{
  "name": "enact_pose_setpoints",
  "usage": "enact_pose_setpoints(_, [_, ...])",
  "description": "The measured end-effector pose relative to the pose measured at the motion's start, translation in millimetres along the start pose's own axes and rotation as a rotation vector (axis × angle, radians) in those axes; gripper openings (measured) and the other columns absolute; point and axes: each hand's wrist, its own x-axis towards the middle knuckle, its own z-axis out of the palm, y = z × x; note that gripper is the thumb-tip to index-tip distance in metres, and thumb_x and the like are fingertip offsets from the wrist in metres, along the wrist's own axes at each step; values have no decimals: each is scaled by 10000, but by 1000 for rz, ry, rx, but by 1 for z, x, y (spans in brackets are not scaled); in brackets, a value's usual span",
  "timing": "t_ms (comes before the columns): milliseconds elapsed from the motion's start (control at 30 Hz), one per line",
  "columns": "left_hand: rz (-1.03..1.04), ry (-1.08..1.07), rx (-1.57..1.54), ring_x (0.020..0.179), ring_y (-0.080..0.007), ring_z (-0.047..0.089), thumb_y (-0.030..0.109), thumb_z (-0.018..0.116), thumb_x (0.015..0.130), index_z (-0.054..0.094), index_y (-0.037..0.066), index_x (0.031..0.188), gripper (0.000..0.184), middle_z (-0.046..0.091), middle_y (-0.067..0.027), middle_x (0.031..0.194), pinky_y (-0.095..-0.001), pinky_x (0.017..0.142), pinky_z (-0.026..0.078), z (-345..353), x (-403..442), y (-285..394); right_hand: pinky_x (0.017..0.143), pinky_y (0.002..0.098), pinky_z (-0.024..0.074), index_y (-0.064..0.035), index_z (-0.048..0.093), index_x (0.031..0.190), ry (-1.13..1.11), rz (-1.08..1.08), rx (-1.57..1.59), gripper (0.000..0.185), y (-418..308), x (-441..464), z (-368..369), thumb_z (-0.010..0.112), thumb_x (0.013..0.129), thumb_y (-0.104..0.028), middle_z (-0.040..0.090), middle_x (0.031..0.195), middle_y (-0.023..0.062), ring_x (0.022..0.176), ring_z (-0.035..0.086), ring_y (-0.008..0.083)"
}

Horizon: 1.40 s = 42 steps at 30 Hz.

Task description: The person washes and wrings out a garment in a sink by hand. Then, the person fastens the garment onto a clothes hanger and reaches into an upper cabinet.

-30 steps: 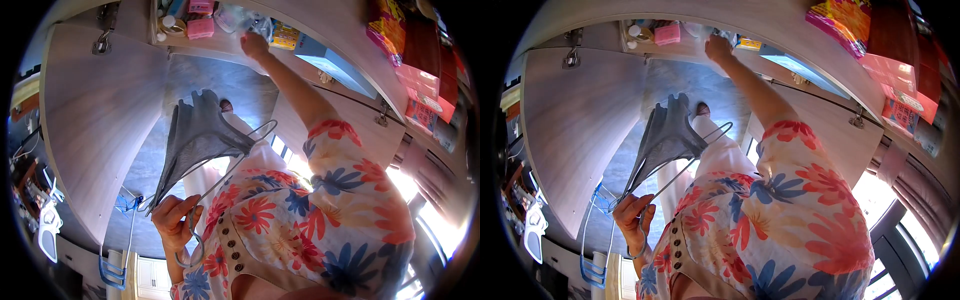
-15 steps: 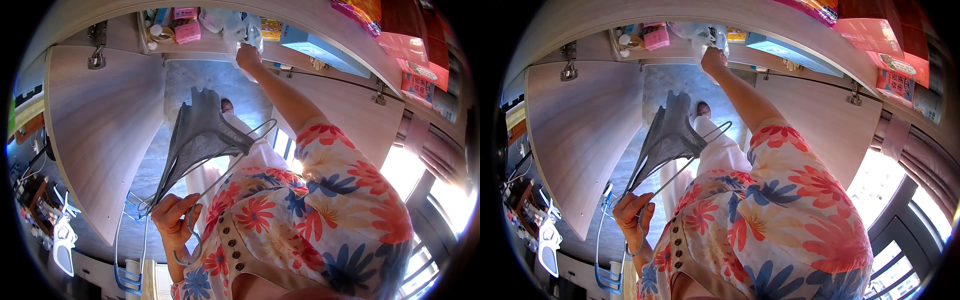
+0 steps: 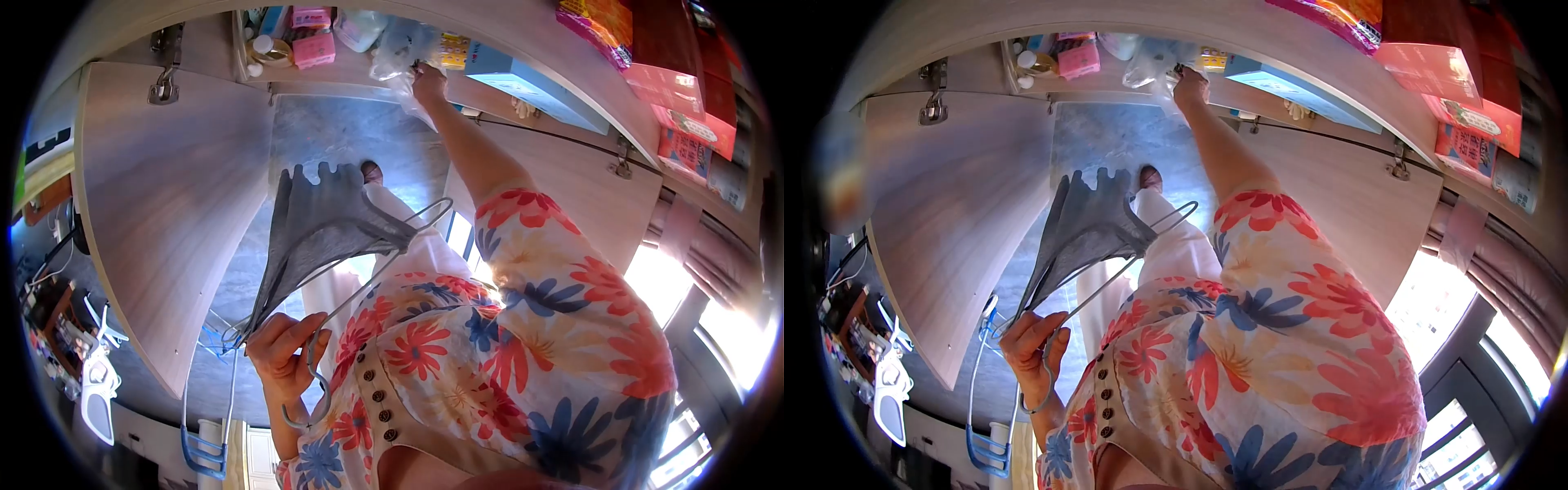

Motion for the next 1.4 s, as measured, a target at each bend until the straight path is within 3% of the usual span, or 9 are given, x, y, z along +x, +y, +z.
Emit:
enact_pose_setpoints(133, [-27, 10, -10, 430, -128, 451, 129, 715, 656, 681, 55, 815, 178, 468, -25, 514, -248, 407, 319, 2, 0, -2, 775, 413, 462, -198, 637, 959, -86, 18, -82, 197, -9, 15, -4, 547, 787, -235, 627, 916, 124, 874, 591, 317])
enact_pose_setpoints(300, [-48, 7, -10, 428, -131, 449, 118, 721, 640, 680, 56, 812, 187, 469, -25, 512, -253, 406, 319, 1, 1, 0, 741, 395, 506, -26, 634, 893, -148, -89, -324, 235, -35, 17, -21, 563, 758, -205, 616, 904, 194, 880, 604, 325])
enact_pose_setpoints(400, [-82, -13, -46, 466, -125, 419, 132, 719, 681, 665, 23, 807, 175, 482, -41, 558, -244, 426, 285, -1, 0, 3, 827, 372, 471, -81, 626, 992, -250, -17, -466, 346, -37, 32, -17, 622, 752, -332, 599, 1026, 140, 969, 577, 286])
enact_pose_setpoints(433, [-84, -14, -50, 467, -126, 419, 131, 718, 681, 665, 23, 807, 174, 481, -42, 557, -244, 427, 286, -1, 1, 5, 824, 386, 473, -48, 622, 984, -309, -77, -457, 339, -40, 33, -24, 610, 761, -301, 595, 1026, 169, 969, 577, 305])
enact_pose_setpoints(667, [-68, 4, -8, 441, -131, 433, 111, 726, 646, 671, 48, 821, 194, 470, -32, 532, -254, 415, 306, -4, -2, 1, 803, 404, 483, -31, 623, 957, -241, -37, -396, 251, -42, 41, -17, 549, 781, -194, 590, 1028, 196, 969, 578, 328])
enact_pose_setpoints(900, [-25, 27, -28, 423, -129, 432, 83, 727, 634, 672, 61, 835, 209, 463, -28, 521, -253, 402, 309, -4, -6, -5, 739, 420, 501, -41, 625, 882, -231, -203, -441, 236, -39, 42, -30, 577, 749, -229, 620, 899, 202, 866, 608, 345])
enact_pose_setpoints(1200, [11, 6, -48, 447, -114, 434, 88, 711, 667, 670, 29, 816, 165, 468, -38, 535, -235, 418, 291, -11, -7, -2, 658, 358, 500, -95, 637, 811, -45, -372, -181, 159, -19, 39, -40, 555, 757, -220, 641, 725, 109, 722, 628, 277])
enact_pose_setpoints(1300, [33, -9, -35, 447, -115, 435, 71, 713, 659, 669, 26, 818, 171, 471, -39, 536, -232, 419, 293, -15, -10, -4, 655, 356, 501, -89, 636, 805, -150, -296, -139, 152, -9, 41, -39, 546, 764, -205, 638, 737, 116, 716, 628, 273])
enact_pose_setpoints(1400, [25, -15, -38, 447, -115, 437, 69, 715, 656, 669, 24, 819, 175, 476, -38, 538, -231, 418, 298, -13, -12, -6, 657, 367, 507, -63, 625, 826, -78, -493, -320, 183, -7, 43, -28, 528, 781, -211, 637, 777, 131, 752, 634, 258])
